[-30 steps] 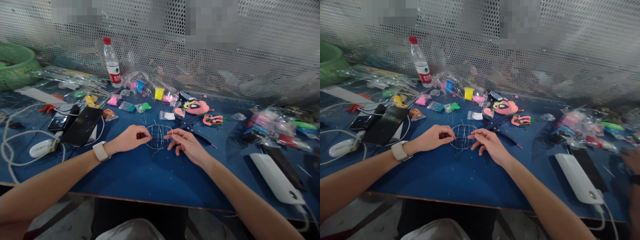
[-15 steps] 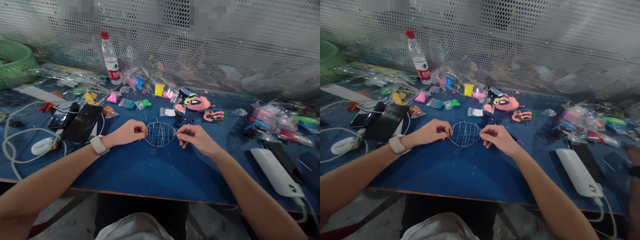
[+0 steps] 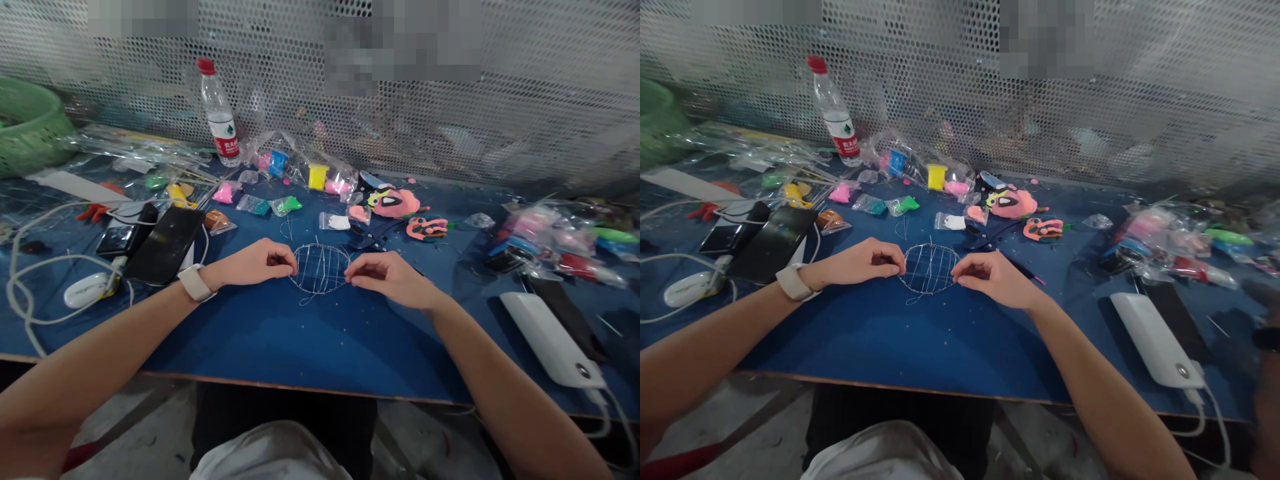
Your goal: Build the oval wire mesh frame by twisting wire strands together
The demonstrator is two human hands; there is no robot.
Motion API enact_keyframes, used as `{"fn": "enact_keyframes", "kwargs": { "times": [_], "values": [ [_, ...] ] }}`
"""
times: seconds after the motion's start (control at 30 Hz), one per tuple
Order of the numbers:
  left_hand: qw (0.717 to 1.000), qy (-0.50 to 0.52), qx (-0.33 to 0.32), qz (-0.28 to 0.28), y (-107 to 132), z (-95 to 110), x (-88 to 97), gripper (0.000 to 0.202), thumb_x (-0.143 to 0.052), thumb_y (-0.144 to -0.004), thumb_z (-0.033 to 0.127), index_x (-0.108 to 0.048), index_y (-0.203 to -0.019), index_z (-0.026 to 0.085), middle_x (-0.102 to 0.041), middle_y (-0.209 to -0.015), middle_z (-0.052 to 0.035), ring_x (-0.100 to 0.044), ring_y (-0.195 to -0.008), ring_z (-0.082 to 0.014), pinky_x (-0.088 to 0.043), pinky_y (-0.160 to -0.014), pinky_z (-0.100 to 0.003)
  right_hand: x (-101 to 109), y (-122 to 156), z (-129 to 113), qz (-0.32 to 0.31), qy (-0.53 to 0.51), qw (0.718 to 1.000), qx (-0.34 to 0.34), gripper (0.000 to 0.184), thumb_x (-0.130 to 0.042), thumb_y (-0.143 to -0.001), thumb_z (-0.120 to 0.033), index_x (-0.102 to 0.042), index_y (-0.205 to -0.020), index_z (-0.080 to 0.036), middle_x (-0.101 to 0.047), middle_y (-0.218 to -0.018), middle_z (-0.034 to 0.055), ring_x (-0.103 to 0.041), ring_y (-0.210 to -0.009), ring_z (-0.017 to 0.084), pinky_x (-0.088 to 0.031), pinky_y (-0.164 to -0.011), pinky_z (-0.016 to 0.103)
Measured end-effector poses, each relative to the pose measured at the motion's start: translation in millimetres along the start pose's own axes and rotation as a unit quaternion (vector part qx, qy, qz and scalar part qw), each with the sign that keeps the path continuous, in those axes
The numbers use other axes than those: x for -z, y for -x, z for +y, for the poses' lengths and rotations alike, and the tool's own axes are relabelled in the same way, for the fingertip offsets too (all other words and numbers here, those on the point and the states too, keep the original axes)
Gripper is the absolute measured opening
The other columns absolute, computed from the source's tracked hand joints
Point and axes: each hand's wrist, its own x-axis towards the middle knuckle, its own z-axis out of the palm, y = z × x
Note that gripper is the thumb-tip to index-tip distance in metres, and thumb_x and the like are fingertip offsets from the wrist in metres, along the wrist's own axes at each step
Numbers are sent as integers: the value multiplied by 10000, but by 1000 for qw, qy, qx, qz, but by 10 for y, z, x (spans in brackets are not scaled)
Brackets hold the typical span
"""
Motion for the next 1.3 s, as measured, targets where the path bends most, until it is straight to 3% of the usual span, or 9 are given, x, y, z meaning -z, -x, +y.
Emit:
{"fn": "enact_keyframes", "kwargs": {
  "times": [0.27,0.47,0.7,0.93,1.17,1.3],
  "values": [
    [1000,2,-25,-17,-8,-30,16,163,-681,-975,319,-805,-964,213,-801,-999,-60,-683,-800,-151,-510,-705,-273,-17,-14,11,-2,-24,999,-21,278,-866,-863,-476,-830,-972,-223,-848,-943,79,-800,-901,249,-640,-851,410],
    [999,9,-22,-24,0,-47,32,156,-665,-976,301,-792,-972,211,-793,-1012,-60,-709,-853,-160,-535,-760,-287,35,0,1,-12,40,999,-15,284,-764,-955,-500,-848,-980,-230,-815,-924,73,-740,-779,202,-604,-728,353],
    [999,22,-6,-37,0,-52,38,153,-621,-937,251,-770,-945,216,-787,-1009,-48,-718,-901,-170,-549,-825,-306,95,27,-20,-69,69,995,23,258,-702,-1020,-463,-862,-1080,-269,-788,-1071,77,-752,-926,226,-608,-827,377],
    [998,28,-7,-47,-5,-41,60,199,-581,-895,182,-775,-932,209,-778,-1011,-49,-692,-897,-174,-534,-835,-321,121,41,-3,-110,92,989,32,254,-687,-1031,-430,-861,-1138,-280,-724,-1077,80,-707,-899,213,-588,-817,377],
    [995,38,-31,-91,-18,-90,105,150,-633,-968,218,-776,-1008,194,-759,-1089,-70,-694,-976,-183,-537,-886,-328,112,31,-18,-135,110,985,8,246,-699,-1029,-435,-831,-1111,-245,-716,-1100,81,-679,-901,202,-551,-831,380],
    [994,30,-50,-91,-16,-135,103,157,-662,-1000,254,-810,-1004,202,-716,-1189,-90,-699,-940,-165,-552,-828,-310,92,24,-40,-134,114,984,3,222,-707,-1022,-425,-820,-1072,-241,-728,-1097,78,-680,-915,207,-546,-842,380]
  ]
}}
